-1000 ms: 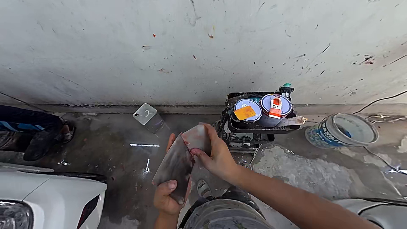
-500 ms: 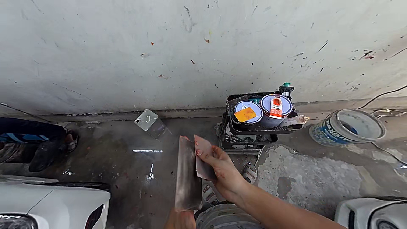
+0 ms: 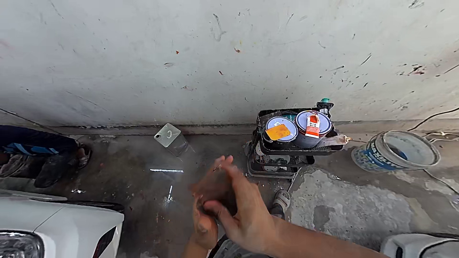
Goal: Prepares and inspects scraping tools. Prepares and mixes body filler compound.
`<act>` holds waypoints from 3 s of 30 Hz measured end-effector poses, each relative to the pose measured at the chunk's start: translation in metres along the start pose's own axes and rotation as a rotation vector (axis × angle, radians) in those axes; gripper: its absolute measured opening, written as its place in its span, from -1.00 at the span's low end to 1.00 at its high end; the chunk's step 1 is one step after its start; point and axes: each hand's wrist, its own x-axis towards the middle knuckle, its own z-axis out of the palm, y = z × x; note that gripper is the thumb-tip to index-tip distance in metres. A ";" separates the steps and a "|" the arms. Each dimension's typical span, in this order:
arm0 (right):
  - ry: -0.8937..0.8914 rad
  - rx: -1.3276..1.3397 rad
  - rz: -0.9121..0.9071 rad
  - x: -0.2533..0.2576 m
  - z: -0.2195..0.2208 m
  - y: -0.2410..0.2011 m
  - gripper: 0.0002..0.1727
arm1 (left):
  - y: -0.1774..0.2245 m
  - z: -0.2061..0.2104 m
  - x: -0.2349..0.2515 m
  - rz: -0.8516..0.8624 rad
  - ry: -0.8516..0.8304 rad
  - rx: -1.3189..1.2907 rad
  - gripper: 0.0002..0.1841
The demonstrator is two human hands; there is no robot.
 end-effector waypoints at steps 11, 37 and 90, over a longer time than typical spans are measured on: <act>-0.117 0.201 0.434 0.003 -0.020 0.043 -0.22 | 0.037 -0.014 0.019 -0.685 0.046 -0.660 0.07; 0.088 0.215 0.125 -0.030 0.003 0.008 -0.28 | -0.032 0.002 0.032 -0.710 0.815 -0.123 -0.20; 0.159 0.449 0.922 -0.040 -0.038 0.140 -0.73 | -0.020 -0.061 -0.027 -0.695 0.187 1.075 -0.60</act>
